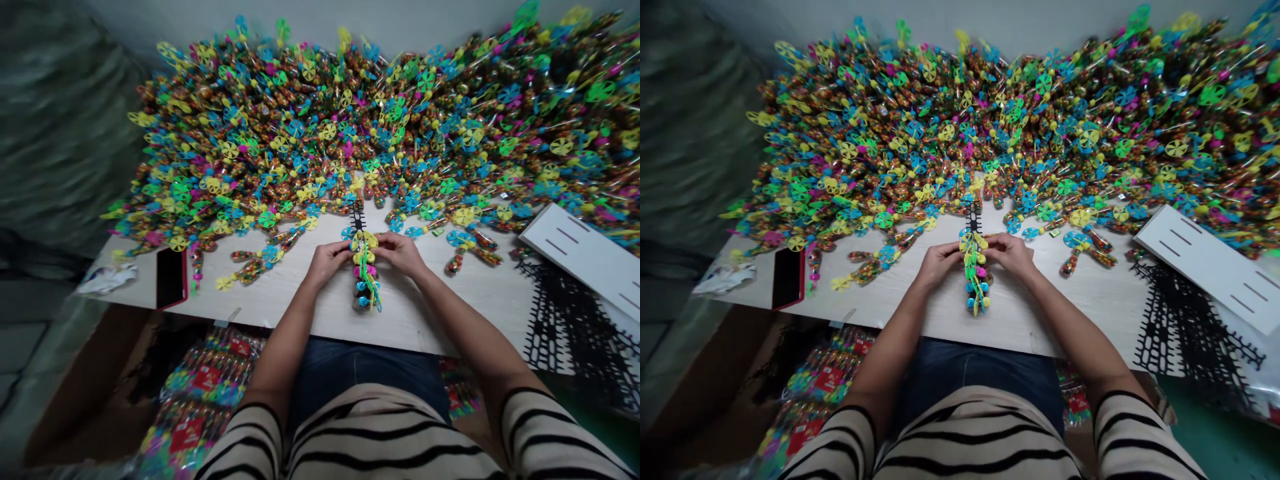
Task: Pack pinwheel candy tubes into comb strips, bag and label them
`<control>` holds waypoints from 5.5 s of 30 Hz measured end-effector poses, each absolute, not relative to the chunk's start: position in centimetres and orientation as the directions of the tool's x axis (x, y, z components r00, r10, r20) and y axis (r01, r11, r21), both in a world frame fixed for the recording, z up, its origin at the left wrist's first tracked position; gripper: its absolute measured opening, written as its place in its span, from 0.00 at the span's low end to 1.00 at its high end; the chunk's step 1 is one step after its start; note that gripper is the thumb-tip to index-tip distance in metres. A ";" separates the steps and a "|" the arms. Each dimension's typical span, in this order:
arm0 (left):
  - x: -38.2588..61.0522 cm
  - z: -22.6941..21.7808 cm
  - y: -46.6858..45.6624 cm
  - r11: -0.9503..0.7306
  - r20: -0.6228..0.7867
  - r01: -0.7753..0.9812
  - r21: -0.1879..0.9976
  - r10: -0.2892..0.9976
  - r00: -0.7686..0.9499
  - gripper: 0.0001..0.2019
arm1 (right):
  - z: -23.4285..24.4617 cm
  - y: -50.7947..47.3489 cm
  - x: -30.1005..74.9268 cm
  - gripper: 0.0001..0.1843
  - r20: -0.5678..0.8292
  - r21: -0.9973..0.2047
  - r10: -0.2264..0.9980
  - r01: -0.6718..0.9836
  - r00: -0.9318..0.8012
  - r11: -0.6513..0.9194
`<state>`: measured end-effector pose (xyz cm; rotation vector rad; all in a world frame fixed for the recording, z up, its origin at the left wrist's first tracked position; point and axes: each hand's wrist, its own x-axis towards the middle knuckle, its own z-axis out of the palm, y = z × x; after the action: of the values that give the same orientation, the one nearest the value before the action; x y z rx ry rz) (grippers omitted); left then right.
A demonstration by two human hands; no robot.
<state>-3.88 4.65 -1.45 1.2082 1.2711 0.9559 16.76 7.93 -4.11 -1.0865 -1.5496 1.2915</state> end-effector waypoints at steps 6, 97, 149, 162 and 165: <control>-3.7 -1.1 4.7 0.245 -0.247 0.041 0.969 0.968 0.044 0.17 | -3.7 8.2 17.9 0.24 0.050 -0.994 0.892 0.061 -0.449 0.087; -7.2 1.2 13.2 0.036 -0.055 -0.080 0.996 0.966 -0.254 0.23 | 3.2 23.3 9.5 0.11 0.078 -0.727 0.618 0.379 -0.782 0.572; -3.9 -2.5 5.2 0.079 -0.081 0.126 0.989 0.997 0.011 0.14 | -4.5 6.6 16.6 0.18 0.137 -0.933 0.933 0.273 -0.333 0.235; -4.6 -1.9 4.9 -0.050 0.029 0.266 0.963 0.996 0.082 0.13 | -4.3 6.8 16.2 0.14 0.236 -0.907 0.921 0.271 -0.310 0.324; -4.9 -2.0 4.8 -0.039 0.011 0.234 0.972 0.993 0.119 0.15 | -4.4 6.6 16.0 0.13 0.264 -0.915 0.914 0.219 -0.308 0.339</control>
<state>-4.90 4.82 -1.96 1.4536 1.2790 1.0180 16.01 6.59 -4.43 -1.0138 -1.7459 1.0192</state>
